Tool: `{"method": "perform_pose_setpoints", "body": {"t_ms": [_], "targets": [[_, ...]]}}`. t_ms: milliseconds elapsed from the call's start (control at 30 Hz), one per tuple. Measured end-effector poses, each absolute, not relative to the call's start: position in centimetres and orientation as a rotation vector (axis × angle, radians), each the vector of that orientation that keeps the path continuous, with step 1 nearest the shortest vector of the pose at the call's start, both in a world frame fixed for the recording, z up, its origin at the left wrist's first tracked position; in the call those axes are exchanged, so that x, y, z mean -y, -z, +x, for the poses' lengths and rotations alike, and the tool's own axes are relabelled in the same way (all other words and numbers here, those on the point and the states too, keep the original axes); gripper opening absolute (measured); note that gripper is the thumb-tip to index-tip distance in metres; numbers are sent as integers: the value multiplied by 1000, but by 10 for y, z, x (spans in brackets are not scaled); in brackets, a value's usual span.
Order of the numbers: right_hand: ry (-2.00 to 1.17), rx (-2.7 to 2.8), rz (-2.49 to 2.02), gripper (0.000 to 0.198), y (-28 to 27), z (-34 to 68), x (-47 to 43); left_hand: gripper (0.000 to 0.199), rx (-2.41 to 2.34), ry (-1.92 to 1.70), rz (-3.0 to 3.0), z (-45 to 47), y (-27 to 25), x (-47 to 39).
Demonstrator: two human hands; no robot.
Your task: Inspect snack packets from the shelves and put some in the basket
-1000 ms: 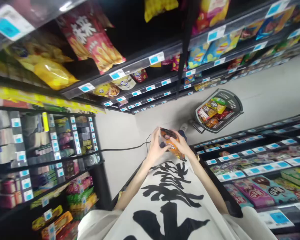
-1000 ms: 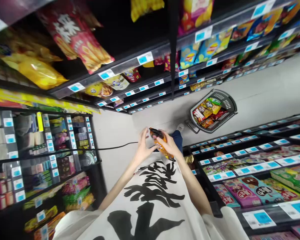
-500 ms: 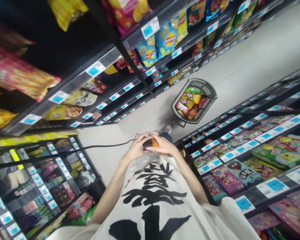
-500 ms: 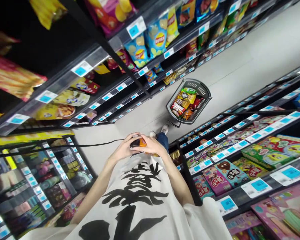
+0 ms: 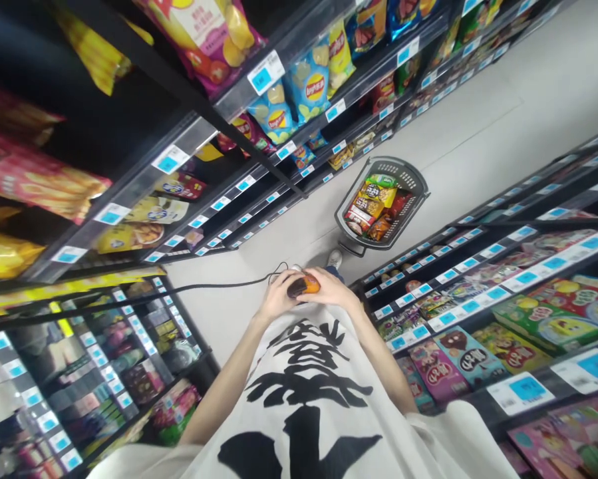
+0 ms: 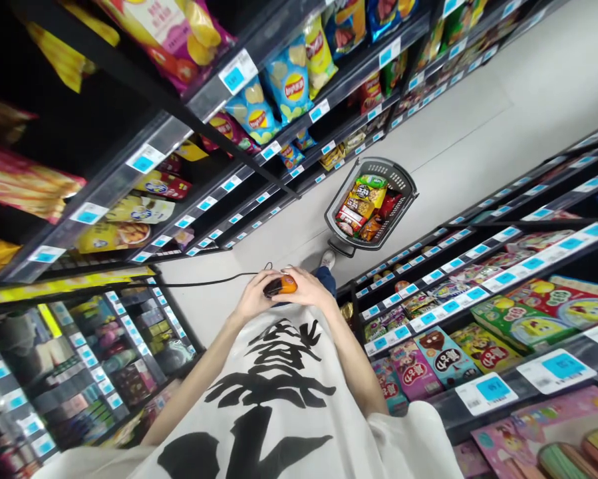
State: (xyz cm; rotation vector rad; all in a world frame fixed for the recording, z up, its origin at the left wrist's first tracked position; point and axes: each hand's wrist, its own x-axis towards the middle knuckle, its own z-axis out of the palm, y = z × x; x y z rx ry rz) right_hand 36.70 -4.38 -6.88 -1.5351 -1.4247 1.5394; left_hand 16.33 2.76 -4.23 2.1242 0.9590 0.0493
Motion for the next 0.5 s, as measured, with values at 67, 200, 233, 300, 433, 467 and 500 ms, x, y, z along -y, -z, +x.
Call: {"method": "perform_pose_setpoints", "body": {"t_ms": [67,200,233,300,433,467,500], "targets": [[-1543,1482,-1561,94,78,369,49,46,-1036,-43,2142,165,50,-21],[-1534,1563,-1540,98,100,365,56,47,-1071,18,2214,166,63,-14],[-1517,1561,-1548,94,104,364,57,47,-1074,34,2224,166,65,-13],[-1467,1547,-1583,86,109,361,59,47,-1094,37,2228,165,68,-12],[-1358,1540,-1659,66,108,359,60,49,-1106,-4,2202,164,74,-14],[-1348,1535,-1674,63,108,359,60,50,-1091,-14,2184,164,75,-16],[-1345,1522,-1690,61,107,360,60,53,-1078,-28,2160,164,77,-18]]}}
